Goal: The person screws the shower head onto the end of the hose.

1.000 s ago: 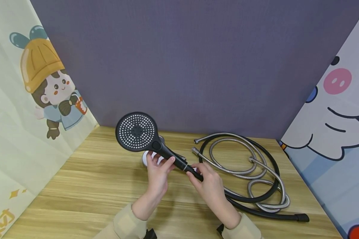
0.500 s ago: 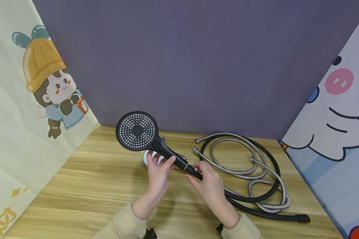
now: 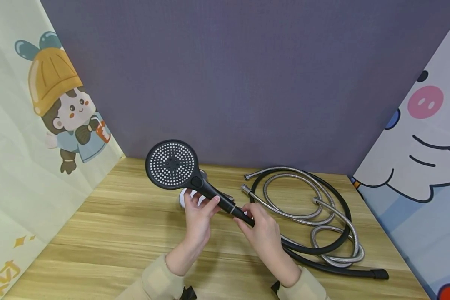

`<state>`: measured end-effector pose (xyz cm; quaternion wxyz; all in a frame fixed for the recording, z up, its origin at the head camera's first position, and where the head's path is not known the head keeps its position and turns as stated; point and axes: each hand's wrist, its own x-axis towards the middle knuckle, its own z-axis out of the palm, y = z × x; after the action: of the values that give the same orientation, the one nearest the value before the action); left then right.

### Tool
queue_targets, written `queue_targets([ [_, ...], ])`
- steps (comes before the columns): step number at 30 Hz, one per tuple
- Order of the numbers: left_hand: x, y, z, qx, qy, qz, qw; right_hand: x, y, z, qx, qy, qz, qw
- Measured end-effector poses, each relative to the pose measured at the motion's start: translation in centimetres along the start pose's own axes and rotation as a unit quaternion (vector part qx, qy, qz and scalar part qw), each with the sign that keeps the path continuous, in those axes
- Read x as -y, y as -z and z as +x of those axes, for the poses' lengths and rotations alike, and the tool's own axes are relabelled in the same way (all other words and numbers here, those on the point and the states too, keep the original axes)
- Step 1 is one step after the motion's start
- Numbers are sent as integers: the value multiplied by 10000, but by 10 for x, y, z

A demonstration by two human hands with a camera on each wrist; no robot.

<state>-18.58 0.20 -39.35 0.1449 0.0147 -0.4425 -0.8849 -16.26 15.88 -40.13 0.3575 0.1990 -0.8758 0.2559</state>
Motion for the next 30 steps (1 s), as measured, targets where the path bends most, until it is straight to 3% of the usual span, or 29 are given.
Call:
queue_targets([
  [30,1,0,1,-10,44,83,10000,0,1,-1,8,-5,36,10000],
])
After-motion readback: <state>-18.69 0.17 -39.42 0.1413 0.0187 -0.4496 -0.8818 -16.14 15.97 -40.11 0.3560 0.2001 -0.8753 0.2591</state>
